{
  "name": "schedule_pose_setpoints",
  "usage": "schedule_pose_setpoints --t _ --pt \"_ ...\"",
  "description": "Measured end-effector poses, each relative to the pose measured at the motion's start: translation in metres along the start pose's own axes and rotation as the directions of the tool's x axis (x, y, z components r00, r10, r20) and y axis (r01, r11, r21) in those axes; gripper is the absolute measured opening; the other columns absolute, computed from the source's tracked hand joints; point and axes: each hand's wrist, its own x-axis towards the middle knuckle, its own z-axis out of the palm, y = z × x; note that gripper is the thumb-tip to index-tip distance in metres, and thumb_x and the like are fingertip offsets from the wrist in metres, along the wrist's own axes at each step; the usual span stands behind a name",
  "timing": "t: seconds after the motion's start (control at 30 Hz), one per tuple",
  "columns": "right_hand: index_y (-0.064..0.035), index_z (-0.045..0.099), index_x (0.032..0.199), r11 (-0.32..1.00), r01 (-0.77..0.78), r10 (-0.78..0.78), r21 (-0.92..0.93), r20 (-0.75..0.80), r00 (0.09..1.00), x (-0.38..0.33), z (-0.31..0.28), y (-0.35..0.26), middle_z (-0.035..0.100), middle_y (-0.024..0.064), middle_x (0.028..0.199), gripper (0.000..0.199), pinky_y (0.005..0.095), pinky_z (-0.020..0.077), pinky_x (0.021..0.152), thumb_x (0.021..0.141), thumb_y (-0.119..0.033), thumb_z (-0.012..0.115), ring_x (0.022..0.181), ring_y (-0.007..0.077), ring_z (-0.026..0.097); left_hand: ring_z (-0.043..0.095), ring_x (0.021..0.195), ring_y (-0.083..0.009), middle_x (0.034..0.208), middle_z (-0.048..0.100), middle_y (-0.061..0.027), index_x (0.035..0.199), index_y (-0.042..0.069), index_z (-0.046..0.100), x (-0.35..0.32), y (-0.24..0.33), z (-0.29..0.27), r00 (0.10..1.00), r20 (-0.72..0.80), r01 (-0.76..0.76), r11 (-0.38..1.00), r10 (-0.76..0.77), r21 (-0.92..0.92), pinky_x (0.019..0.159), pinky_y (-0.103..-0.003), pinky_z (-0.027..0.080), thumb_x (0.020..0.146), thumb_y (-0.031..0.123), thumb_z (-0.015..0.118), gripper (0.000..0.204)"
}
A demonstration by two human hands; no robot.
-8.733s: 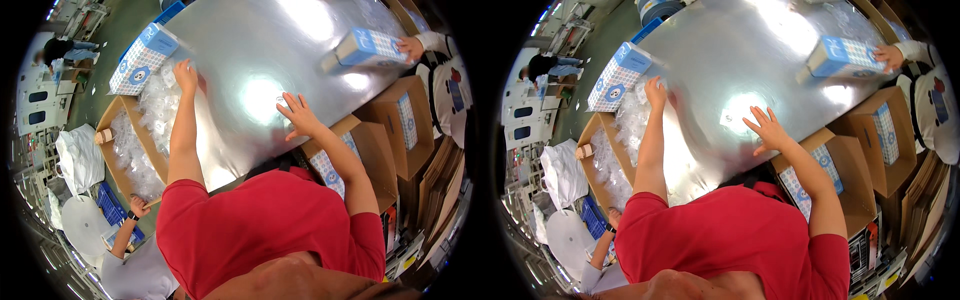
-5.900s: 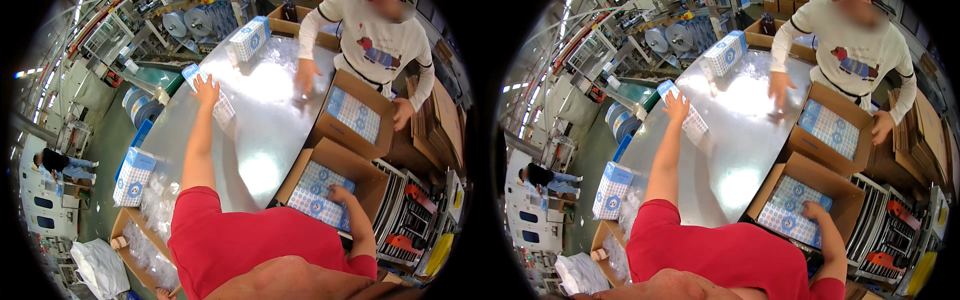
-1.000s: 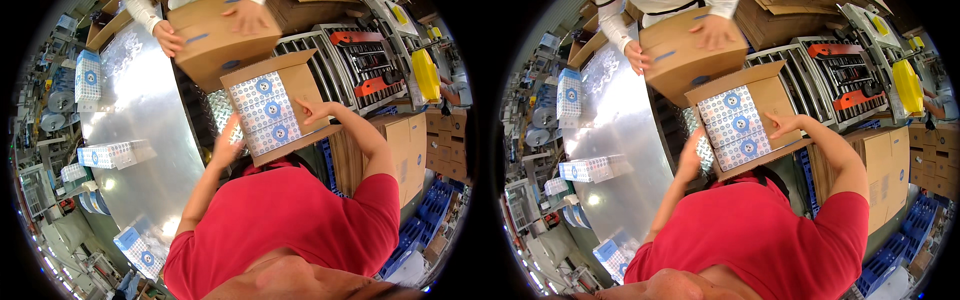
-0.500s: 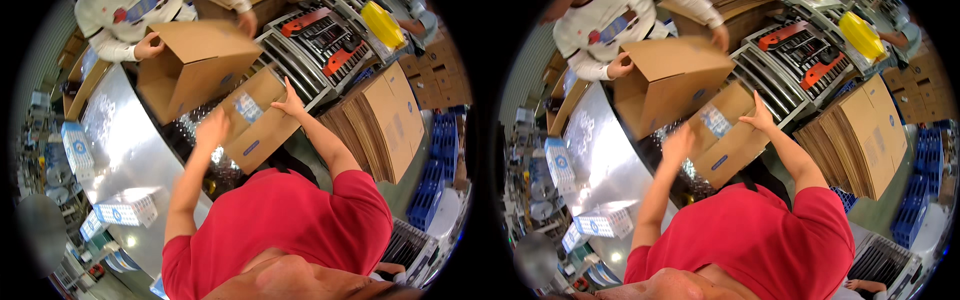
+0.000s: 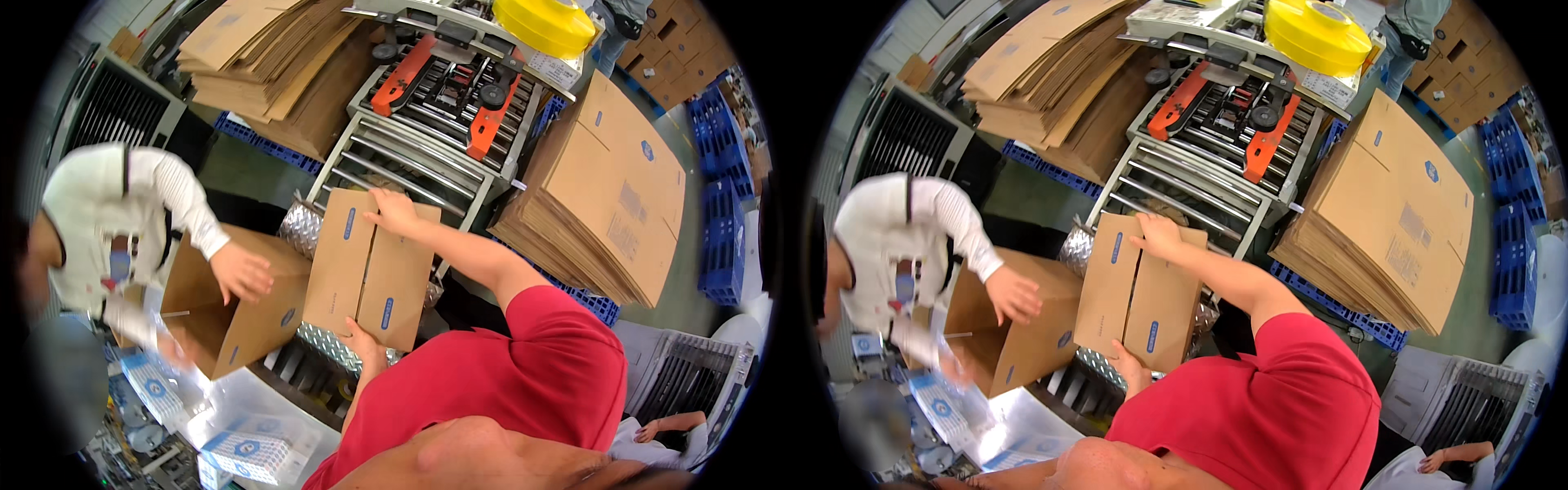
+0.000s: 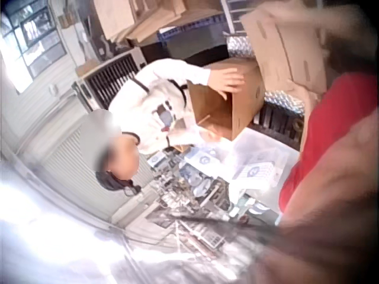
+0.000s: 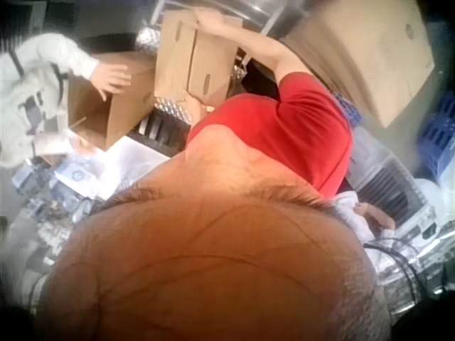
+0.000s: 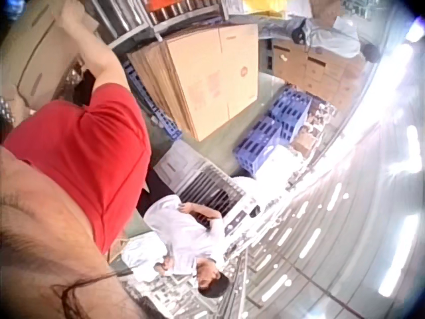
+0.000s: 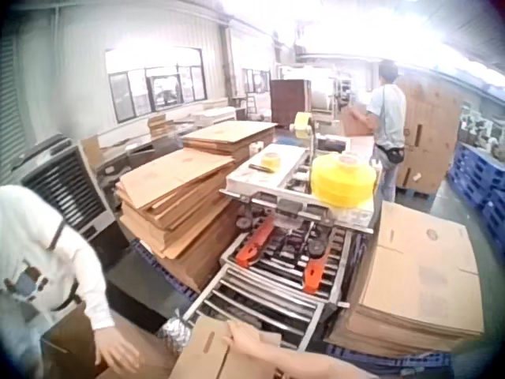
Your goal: The person packs small blue-and-white patterned boxes into a larger cardboard shipping box on a metal table. They repeatedly pick up the small boxes, place them into the larger box, and then close the flaps of the larger box. Another person is visible in the background working at a separate station.
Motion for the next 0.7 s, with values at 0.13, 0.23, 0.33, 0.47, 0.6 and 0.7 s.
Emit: schedule_pose_setpoints --t 0.13,0.23,0.33,0.47,0.6,0.7 --pt "-0.0029 0.048 0.126 0.951 0.195 -0.236 -0.238 -0.158 0.959 0.079 -0.046 0.062 0.04 0.0196 0.138 0.048 0.0417 0.0352 0.103 0.083 -0.022 0.058 0.123 0.0347 0.044 0.044 0.122 -0.0297 0.143 0.033 -0.0155 0.144 0.008 0.014 0.032 -0.006 0.121 0.999 0.043 0.026 0.998 -0.023 -0.05 0.101 -0.044 0.04 0.098 0.028 0.047 0.06" --pt "-0.0006 0.049 0.128 0.88 0.275 -0.36 -0.387 -0.166 0.918 0.128 -0.075 0.113 0.04 0.0176 0.141 0.045 0.0411 0.025 0.112 0.084 -0.01 0.046 0.132 0.031 0.037 0.043 0.123 -0.0296 0.143 0.033 -0.016 0.144 0.006 0.014 0.074 -0.029 0.206 0.989 0.144 -0.008 1.0 0.006 0.007 0.103 -0.043 0.039 0.099 0.024 0.044 0.057" --pt "0.002 0.051 0.126 0.896 0.224 -0.325 -0.383 -0.224 0.919 0.181 -0.11 0.167 0.046 0.0172 0.136 0.044 0.0406 0.0261 0.112 0.084 -0.01 0.045 0.131 0.0291 0.039 0.04 0.125 -0.0309 0.144 0.028 -0.0183 0.144 0.002 0.01 0.11 -0.049 0.302 0.962 0.207 -0.211 0.966 0.178 0.148 0.104 -0.042 0.036 0.099 0.019 0.041 0.057" --pt "0.0026 0.055 0.118 0.948 0.299 -0.318 -0.108 -0.311 0.896 0.169 -0.163 0.203 0.053 0.017 0.126 0.04 0.042 0.0354 0.104 0.079 -0.004 0.053 0.121 0.0313 0.047 0.039 0.125 -0.0342 0.143 0.027 -0.0237 0.144 0.0 0.009 0.091 -0.038 0.408 0.967 0.213 -0.163 0.983 0.142 0.085 0.104 -0.043 0.035 0.099 0.016 0.038 0.056" --pt "-0.0024 0.058 0.111 0.943 0.302 -0.198 0.14 -0.491 0.848 0.031 -0.171 0.194 0.056 0.0145 0.119 0.038 0.0431 0.0413 0.097 0.073 -0.002 0.063 0.115 0.0344 0.05 0.039 0.124 -0.036 0.14 0.029 -0.0278 0.142 -0.004 0.01 0.1 -0.048 0.453 0.93 0.247 -0.327 0.922 0.274 0.209 0.103 -0.043 0.035 0.098 0.015 0.037 0.055" --pt "-0.0025 0.057 0.112 0.999 0.009 -0.032 -0.052 -0.463 0.886 -0.095 -0.208 0.195 0.056 0.0144 0.119 0.042 0.0446 0.041 0.096 0.072 -0.006 0.067 0.114 0.0329 0.052 0.047 0.116 -0.0397 0.132 0.038 -0.0332 0.139 -0.009 0.014 0.136 -0.059 0.471 0.919 0.272 -0.362 0.885 0.285 0.294 0.098 -0.045 0.04 0.097 0.02 0.038 0.056"
